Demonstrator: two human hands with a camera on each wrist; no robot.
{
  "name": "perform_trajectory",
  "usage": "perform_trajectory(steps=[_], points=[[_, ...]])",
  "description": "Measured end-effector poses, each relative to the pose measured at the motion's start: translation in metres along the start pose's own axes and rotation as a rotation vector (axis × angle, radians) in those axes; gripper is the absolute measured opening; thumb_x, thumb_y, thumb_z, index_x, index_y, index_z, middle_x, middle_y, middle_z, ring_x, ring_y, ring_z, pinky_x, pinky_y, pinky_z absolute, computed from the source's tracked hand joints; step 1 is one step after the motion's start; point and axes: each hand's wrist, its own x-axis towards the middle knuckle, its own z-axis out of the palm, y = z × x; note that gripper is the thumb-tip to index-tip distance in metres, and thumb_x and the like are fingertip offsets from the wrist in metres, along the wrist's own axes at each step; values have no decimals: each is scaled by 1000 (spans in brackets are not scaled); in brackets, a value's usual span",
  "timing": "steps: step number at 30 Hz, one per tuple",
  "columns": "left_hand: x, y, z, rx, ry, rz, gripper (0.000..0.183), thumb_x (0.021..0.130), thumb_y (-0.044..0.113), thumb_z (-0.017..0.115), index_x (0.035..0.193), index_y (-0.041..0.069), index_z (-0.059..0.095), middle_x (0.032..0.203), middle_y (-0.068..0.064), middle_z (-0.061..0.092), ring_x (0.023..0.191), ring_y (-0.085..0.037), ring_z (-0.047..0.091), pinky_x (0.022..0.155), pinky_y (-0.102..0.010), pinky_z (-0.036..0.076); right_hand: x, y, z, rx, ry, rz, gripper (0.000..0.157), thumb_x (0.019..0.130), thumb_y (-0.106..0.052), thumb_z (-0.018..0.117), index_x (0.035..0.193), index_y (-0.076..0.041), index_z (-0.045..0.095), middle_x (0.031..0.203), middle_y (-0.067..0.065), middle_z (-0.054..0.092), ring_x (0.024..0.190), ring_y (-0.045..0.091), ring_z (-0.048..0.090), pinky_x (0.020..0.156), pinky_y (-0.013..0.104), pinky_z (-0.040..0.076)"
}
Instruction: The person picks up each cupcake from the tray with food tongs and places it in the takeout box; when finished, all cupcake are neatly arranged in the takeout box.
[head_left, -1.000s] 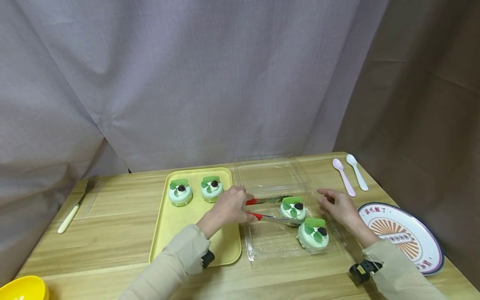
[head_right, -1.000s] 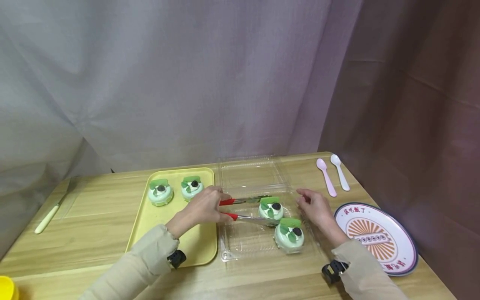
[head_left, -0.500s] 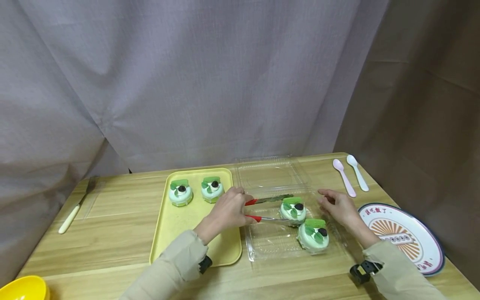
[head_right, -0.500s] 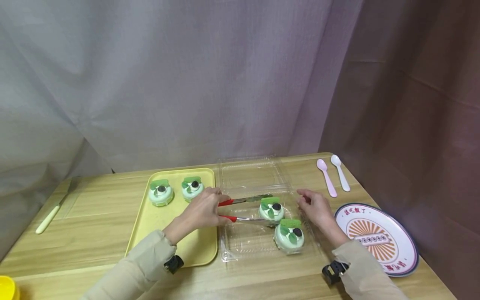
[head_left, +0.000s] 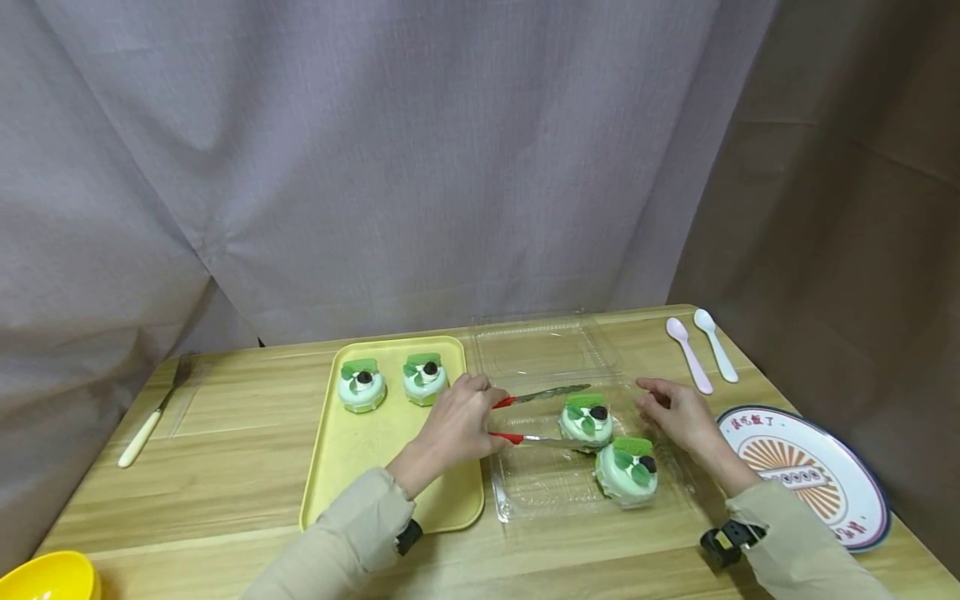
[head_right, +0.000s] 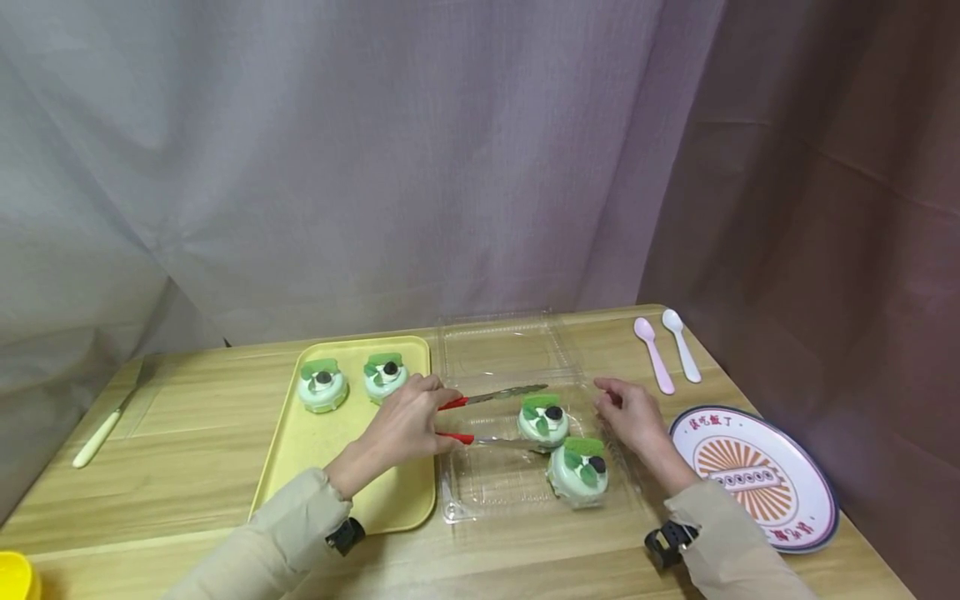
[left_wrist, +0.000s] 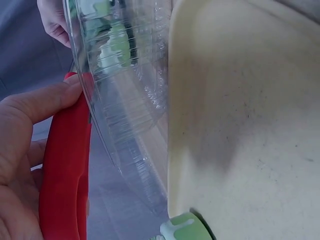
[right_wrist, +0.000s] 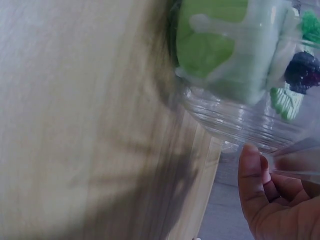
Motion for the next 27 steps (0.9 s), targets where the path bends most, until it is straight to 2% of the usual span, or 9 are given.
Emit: perform_trajectory(steps=[5, 10, 27], points=[[0, -1, -1, -21, 23, 14, 52, 60, 30, 91, 104, 7, 74, 90, -2, 66, 81, -19, 56, 70, -27, 47, 0, -1, 0, -12, -3, 8, 37, 96, -2, 54, 128, 16, 53, 80, 14, 65, 61, -3, 52, 54, 19, 46], [2, -4, 0, -52, -3, -24, 52, 62, 33, 91, 105, 9, 74, 92, -2, 68, 87, -22, 60, 75, -31, 49, 0, 0, 0, -15, 3, -10, 37, 95, -2, 55, 127, 16, 54, 78, 13, 65, 60, -3, 51, 54, 19, 46], [0, 0, -4, -11, 11, -56, 58, 60, 37, 92, 109, 12, 73, 94, 0, 68, 89, -20, 60, 75, -31, 50, 0, 0, 0, -14, 6, -27, 36, 95, -2, 55, 126, 17, 54, 73, 9, 62, 58, -3, 49, 53, 19, 44]])
